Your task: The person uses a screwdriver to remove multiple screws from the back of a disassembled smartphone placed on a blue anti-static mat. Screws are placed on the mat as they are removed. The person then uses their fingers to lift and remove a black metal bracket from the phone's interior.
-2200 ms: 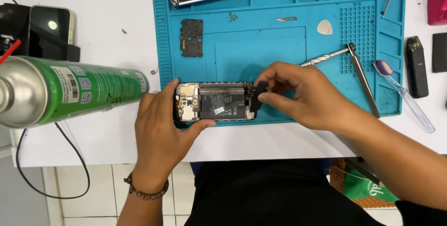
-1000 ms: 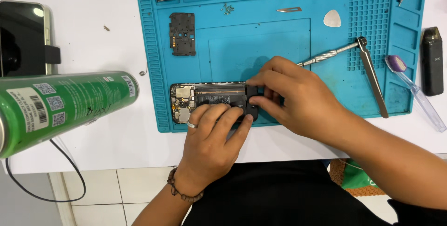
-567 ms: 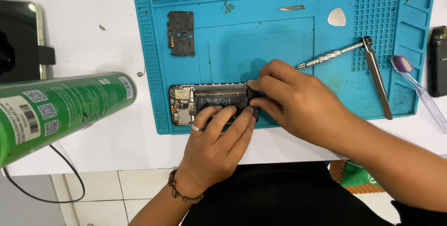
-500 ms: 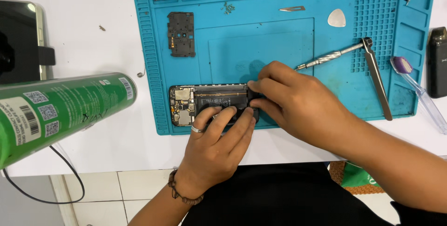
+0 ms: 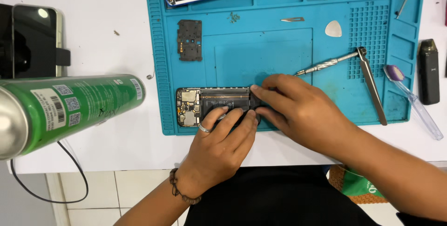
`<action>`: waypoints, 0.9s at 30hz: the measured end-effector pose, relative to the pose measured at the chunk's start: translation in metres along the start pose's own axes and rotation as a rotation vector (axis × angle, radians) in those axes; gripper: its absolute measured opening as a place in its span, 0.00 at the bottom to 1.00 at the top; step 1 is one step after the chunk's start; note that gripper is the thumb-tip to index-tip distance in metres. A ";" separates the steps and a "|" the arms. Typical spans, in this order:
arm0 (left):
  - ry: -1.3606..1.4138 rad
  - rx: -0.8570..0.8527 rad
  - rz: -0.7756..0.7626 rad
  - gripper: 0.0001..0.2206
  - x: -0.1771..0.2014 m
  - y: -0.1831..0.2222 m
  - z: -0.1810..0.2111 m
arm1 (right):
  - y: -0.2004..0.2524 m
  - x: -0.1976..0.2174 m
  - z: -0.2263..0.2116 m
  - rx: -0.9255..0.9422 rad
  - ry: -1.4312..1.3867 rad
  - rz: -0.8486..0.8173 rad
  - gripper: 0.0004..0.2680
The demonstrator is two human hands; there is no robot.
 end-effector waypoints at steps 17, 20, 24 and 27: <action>-0.043 0.009 -0.018 0.06 -0.003 -0.007 0.006 | 0.015 0.008 -0.014 0.024 0.212 0.053 0.15; -0.031 0.037 -0.050 0.05 -0.004 -0.013 0.005 | 0.025 0.032 -0.005 -0.021 0.086 0.099 0.16; -0.065 0.064 -0.162 0.04 -0.015 -0.014 0.003 | 0.052 0.080 0.037 -0.170 0.313 0.208 0.15; -0.133 0.042 -0.195 0.13 -0.020 -0.017 -0.002 | 0.069 0.102 0.059 -0.255 0.506 0.199 0.12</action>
Point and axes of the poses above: each hand's wrist, its own y-axis away from the middle knuckle, its own x-axis out of the back of the hand, z = x × y, the point moved 10 cm from there along -y, towards the middle knuckle, and after that the axes turned 2 degrees about x, right-handed, at the moved point
